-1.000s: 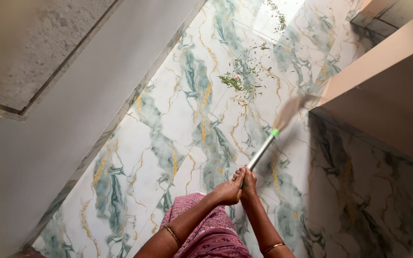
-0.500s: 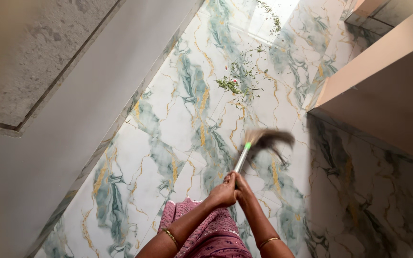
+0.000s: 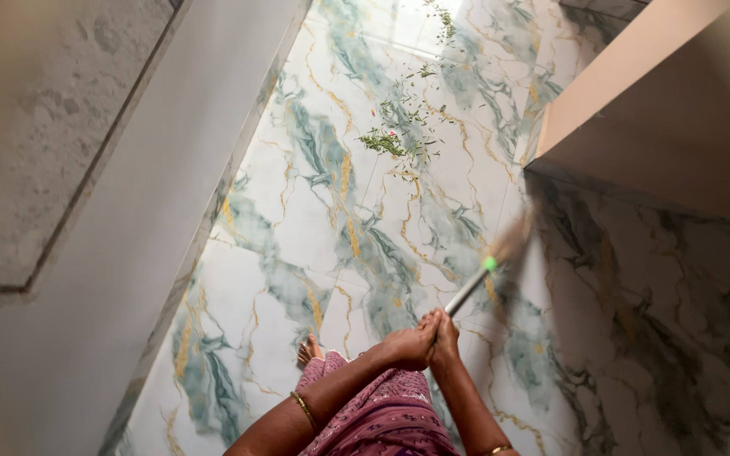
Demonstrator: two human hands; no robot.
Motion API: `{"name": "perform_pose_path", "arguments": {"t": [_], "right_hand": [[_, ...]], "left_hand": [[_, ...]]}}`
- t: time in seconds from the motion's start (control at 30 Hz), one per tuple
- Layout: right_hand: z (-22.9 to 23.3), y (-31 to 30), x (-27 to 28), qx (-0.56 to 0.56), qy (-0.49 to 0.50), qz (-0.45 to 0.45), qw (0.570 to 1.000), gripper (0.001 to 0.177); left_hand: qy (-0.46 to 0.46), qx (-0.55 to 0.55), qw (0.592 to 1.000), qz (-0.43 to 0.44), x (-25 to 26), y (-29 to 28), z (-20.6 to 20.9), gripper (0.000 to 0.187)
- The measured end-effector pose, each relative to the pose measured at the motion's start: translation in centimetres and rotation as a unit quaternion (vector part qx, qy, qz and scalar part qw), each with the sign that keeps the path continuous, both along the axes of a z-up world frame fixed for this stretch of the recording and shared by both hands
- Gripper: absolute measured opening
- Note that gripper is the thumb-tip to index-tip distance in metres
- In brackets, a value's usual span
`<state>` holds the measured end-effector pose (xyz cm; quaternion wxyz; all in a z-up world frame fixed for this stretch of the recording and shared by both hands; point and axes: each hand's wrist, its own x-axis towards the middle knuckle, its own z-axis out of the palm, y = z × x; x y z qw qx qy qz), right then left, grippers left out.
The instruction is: The person sweeps debris across a marble-patterned floor using a broom, pushing the materials toward a blue dustpan.
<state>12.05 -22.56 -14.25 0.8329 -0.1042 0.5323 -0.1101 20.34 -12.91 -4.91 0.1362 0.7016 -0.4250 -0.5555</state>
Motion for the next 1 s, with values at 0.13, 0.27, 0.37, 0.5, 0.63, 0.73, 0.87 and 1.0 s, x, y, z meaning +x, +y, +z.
{"name": "perform_pose_path", "arguments": {"t": [0.13,0.27,0.37,0.5,0.63,0.73,0.87,1.0], "right_hand": [[-1.4,4.4,1.1,0.055,0.062,-0.066,0.994,0.018],[-2.8,8.6,4.2,0.175,0.066,-0.006,0.982,0.017],[-3.8,10.1,7.7,0.165,0.049,0.066,0.983,0.016],[-4.6,9.7,11.7,0.086,0.042,0.068,0.993,0.013],[-2.4,8.3,11.8,0.047,0.05,0.009,0.998,0.018],[-0.1,8.7,10.5,-0.038,0.047,-0.02,0.998,0.007],[-1.1,11.0,9.3,-0.037,0.074,-0.072,0.994,0.013],[-3.0,13.8,8.4,0.002,0.072,-0.103,0.992,0.016]], "left_hand": [[0.019,0.036,0.996,-0.073,0.7,3.3,-6.0,0.072],[0.003,0.09,0.993,-0.082,2.3,6.5,-9.0,0.066],[-0.033,0.121,0.991,-0.053,5.5,8.6,-6.7,0.073],[-0.053,0.093,0.994,-0.006,9.7,9.3,-3.1,0.075],[-0.043,0.057,0.997,0.016,9.7,7.9,-1.0,0.078],[-0.05,-0.02,0.999,0.003,8.9,9.3,-0.7,0.093],[-0.034,-0.064,0.995,-0.066,9.4,11.0,-3.2,0.097],[0.004,-0.094,0.989,-0.114,10.0,11.8,-7.1,0.089]]}}
